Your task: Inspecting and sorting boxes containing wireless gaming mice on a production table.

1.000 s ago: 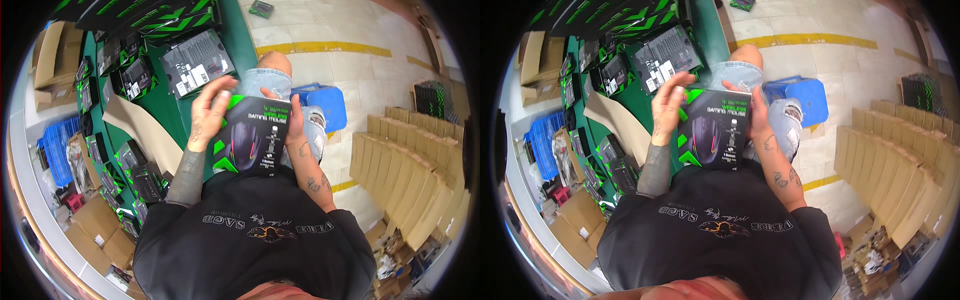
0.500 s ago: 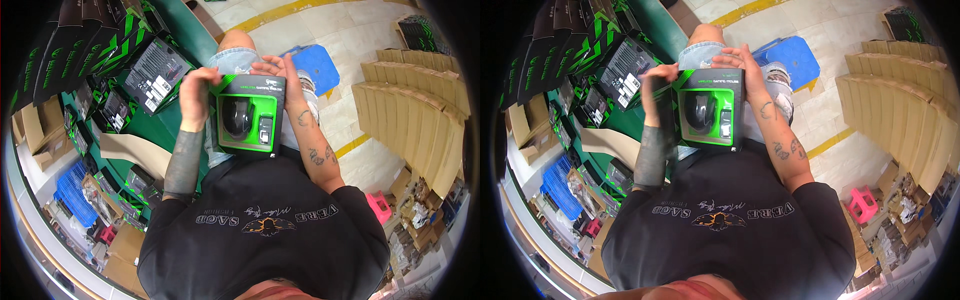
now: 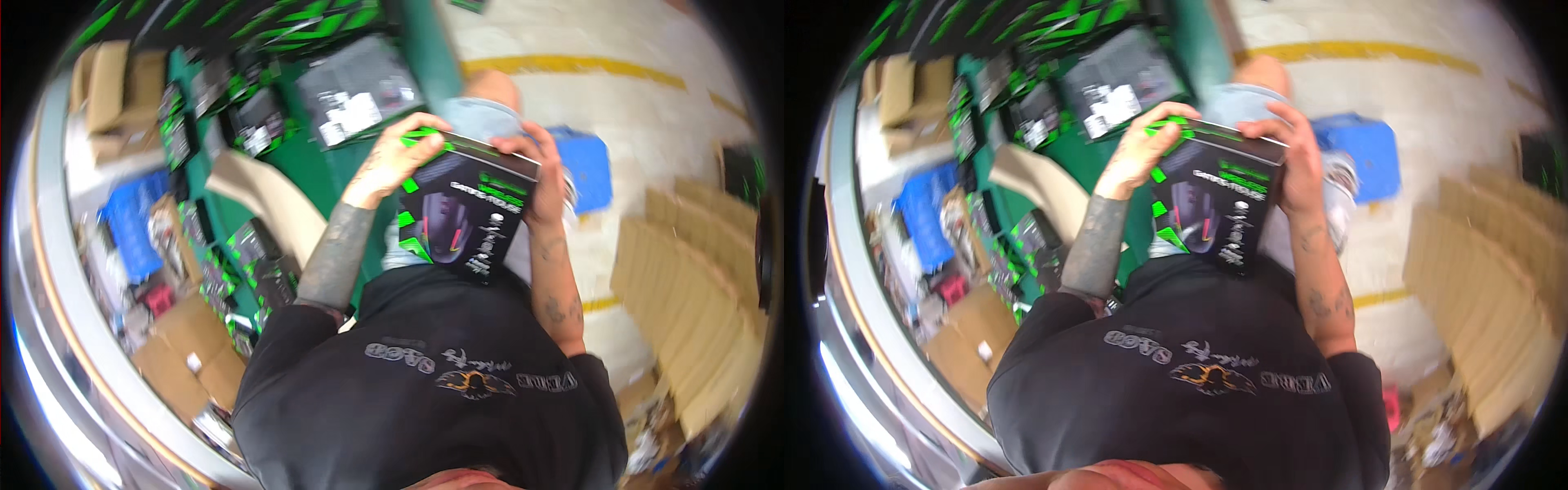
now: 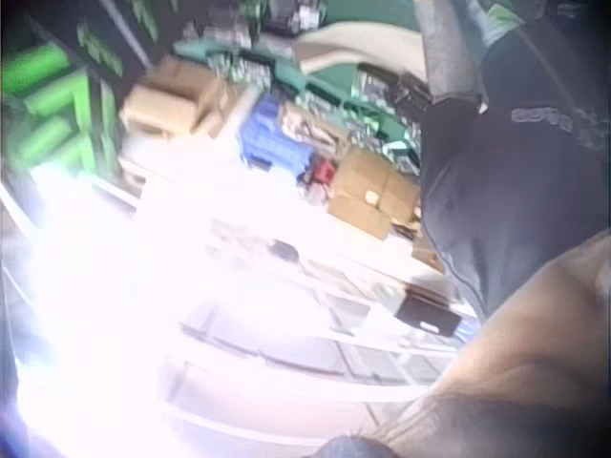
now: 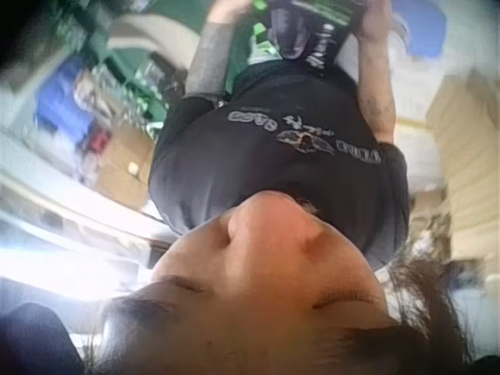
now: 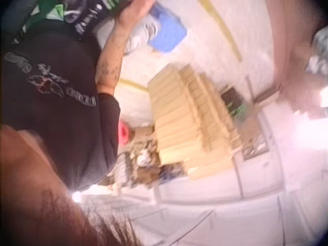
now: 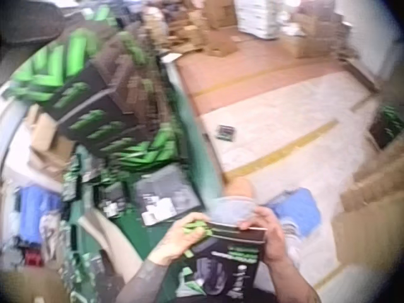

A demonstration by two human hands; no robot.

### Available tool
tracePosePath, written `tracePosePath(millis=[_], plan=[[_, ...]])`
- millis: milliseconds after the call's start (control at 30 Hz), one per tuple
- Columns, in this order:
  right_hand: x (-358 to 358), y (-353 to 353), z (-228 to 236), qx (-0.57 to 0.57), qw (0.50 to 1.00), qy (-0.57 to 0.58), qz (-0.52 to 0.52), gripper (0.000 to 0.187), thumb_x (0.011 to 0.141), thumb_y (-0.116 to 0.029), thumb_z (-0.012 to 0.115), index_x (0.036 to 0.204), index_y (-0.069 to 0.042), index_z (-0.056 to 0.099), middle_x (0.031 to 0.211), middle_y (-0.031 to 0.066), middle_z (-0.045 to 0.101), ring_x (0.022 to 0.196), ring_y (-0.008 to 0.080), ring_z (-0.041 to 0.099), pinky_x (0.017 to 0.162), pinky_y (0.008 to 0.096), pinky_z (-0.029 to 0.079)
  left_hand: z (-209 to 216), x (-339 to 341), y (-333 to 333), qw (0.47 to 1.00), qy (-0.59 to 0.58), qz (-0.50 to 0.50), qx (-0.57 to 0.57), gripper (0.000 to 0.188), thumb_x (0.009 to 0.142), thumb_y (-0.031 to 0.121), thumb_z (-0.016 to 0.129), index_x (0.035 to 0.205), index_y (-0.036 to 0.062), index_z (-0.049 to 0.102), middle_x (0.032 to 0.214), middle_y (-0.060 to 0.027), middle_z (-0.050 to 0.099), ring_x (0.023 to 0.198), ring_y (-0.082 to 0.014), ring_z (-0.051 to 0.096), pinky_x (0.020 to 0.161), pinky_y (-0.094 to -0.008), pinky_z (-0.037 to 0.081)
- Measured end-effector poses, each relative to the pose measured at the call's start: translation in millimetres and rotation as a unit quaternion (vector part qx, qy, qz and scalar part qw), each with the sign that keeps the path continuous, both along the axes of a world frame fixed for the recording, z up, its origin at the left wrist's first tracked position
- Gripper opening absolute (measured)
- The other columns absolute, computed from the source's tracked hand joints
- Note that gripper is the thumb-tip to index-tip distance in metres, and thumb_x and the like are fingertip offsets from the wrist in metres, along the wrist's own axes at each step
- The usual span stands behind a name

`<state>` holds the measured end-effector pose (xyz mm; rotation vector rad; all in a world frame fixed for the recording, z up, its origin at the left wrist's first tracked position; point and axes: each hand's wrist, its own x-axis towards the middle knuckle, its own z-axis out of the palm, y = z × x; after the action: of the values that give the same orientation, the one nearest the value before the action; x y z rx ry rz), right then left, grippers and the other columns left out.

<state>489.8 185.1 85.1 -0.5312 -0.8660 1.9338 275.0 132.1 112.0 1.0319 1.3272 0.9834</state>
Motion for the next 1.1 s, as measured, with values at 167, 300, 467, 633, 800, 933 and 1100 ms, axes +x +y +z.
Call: tracePosePath(millis=[167, 300, 467, 633, 800, 933, 1100], plan=[[-21, -10, 16, -0.062, 0.994, -0.003, 0.095, 0.043, 0.092, -0.033, 0.043, 0.121, -0.002, 0.038, 0.103, 0.0141, 0.056, 0.101, 0.0250, 0.055, 0.080, 0.0325, 0.048, 53, -116, -73, 0.996, 0.077, 0.041, 0.031, 0.058, 0.079, 0.056, 0.052, 0.099, 0.0016, 0.058, 0.100, -0.0064, 0.056, 0.098, -0.0164, 0.050, 0.088, -0.0288, 0.036], [-28, -6, -5, -0.116, 0.953, -0.157, 0.231, 0.031, 0.091, -0.024, 0.048, 0.113, -0.003, 0.048, 0.098, 0.0093, 0.058, 0.094, 0.0183, 0.056, 0.078, 0.0308, 0.048, 58, -207, -177, 0.891, 0.315, 0.193, -0.264, 0.040, 0.081, 0.039, 0.061, 0.103, 0.0051, 0.060, 0.090, -0.0050, 0.061, 0.087, -0.0112, 0.055, 0.080, -0.0258, 0.042], [-29, -11, -12, -0.158, 0.922, -0.252, 0.247, 0.027, 0.089, -0.021, 0.051, 0.109, -0.002, 0.050, 0.094, 0.0082, 0.059, 0.087, 0.0160, 0.058, 0.074, 0.0278, 0.048, 4, -236, -187, 0.848, 0.238, 0.419, -0.221, 0.052, 0.081, 0.046, 0.057, 0.103, -0.0010, 0.058, 0.102, -0.0103, 0.061, 0.092, -0.0189, 0.059, 0.079, -0.0312, 0.045], [-29, -11, -13, -0.178, 0.922, -0.255, 0.232, 0.026, 0.089, -0.019, 0.051, 0.108, -0.002, 0.051, 0.093, 0.0084, 0.059, 0.084, 0.0159, 0.059, 0.073, 0.0276, 0.049, -87, -252, -114, 0.864, -0.115, 0.468, -0.147, 0.052, 0.085, 0.047, 0.052, 0.103, -0.0023, 0.051, 0.090, -0.0102, 0.060, 0.078, -0.0187, 0.060, 0.069, -0.0287, 0.049], [-28, -12, -16, -0.200, 0.920, -0.263, 0.213, 0.024, 0.089, -0.018, 0.050, 0.108, -0.002, 0.051, 0.090, 0.0086, 0.060, 0.081, 0.0156, 0.060, 0.070, 0.0264, 0.050, -134, -283, -123, 0.650, 0.001, 0.748, -0.135, 0.053, 0.081, 0.051, 0.052, 0.096, 0.0003, 0.053, 0.079, -0.0082, 0.058, 0.066, -0.0184, 0.055, 0.051, -0.0274, 0.043], [-29, -7, -18, -0.221, 0.921, -0.264, 0.183, 0.023, 0.090, -0.020, 0.050, 0.106, -0.003, 0.051, 0.085, 0.0078, 0.061, 0.072, 0.0156, 0.062, 0.064, 0.0258, 0.050, -130, -296, -146, 0.562, -0.127, 0.815, -0.059, 0.077, 0.077, 0.065, 0.043, 0.136, 0.0185, 0.025, 0.129, -0.0077, 0.037, 0.109, -0.0222, 0.041, 0.090, -0.0398, 0.033], [-38, 0, -12, -0.220, 0.909, -0.283, 0.211, 0.024, 0.090, -0.022, 0.050, 0.106, -0.004, 0.051, 0.084, 0.0081, 0.061, 0.069, 0.0150, 0.062, 0.059, 0.0240, 0.050, -131, -333, -165, 0.621, -0.213, 0.752, -0.059, 0.068, 0.079, 0.060, 0.048, 0.130, 0.0164, 0.038, 0.122, -0.0069, 0.047, 0.112, -0.0197, 0.046, 0.093, -0.0410, 0.033]])
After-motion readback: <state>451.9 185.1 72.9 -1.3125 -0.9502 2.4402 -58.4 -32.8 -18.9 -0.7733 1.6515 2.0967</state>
